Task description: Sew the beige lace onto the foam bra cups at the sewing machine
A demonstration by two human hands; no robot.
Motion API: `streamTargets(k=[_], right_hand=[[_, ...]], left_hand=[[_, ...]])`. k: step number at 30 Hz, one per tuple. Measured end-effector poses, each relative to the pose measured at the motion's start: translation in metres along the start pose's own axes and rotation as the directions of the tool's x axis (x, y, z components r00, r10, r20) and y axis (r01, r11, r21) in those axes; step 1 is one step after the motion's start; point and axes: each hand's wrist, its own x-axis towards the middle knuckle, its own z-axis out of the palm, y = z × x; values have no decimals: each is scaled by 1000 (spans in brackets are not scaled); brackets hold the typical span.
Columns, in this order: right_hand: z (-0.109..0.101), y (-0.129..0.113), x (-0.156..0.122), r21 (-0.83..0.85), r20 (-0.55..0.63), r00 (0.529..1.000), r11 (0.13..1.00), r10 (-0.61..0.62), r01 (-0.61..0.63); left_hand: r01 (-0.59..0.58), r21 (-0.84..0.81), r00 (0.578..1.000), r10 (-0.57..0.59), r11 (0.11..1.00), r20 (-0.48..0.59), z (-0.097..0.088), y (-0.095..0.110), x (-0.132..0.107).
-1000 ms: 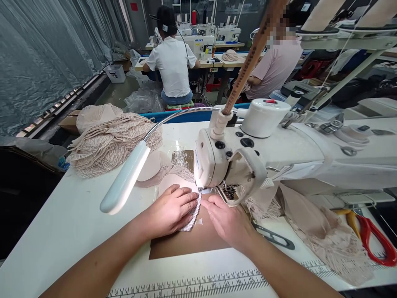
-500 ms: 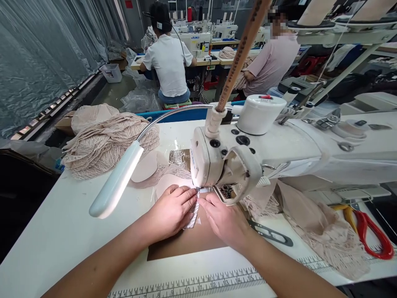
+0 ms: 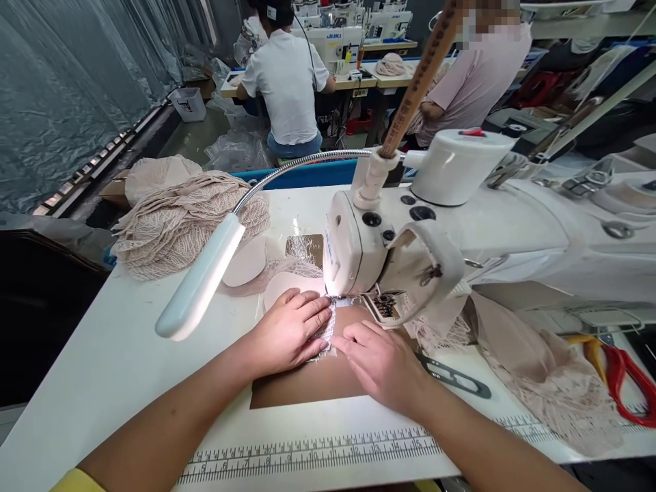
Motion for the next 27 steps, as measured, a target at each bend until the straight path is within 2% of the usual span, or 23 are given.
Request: streamTargets(k=[5,12,19,27], right_hand=[[0,-2,0,-31,111,993,999,-37,41],[-3,-5,0,-66,122,992,998,-10,19],[-3,-2,1,-102,70,997,995,12,-5],[-3,-3,8,-242,13,995,966,101,-95]], left_hand=[[5,-2,1000,-5,1000,0,2,1,0],[-19,-45,1000,20,999,24,-6,0,0],[42,-7,999,-42,999,28,-2,4,3],[-6,-2,1000,6,1000,20,-5,1,3]])
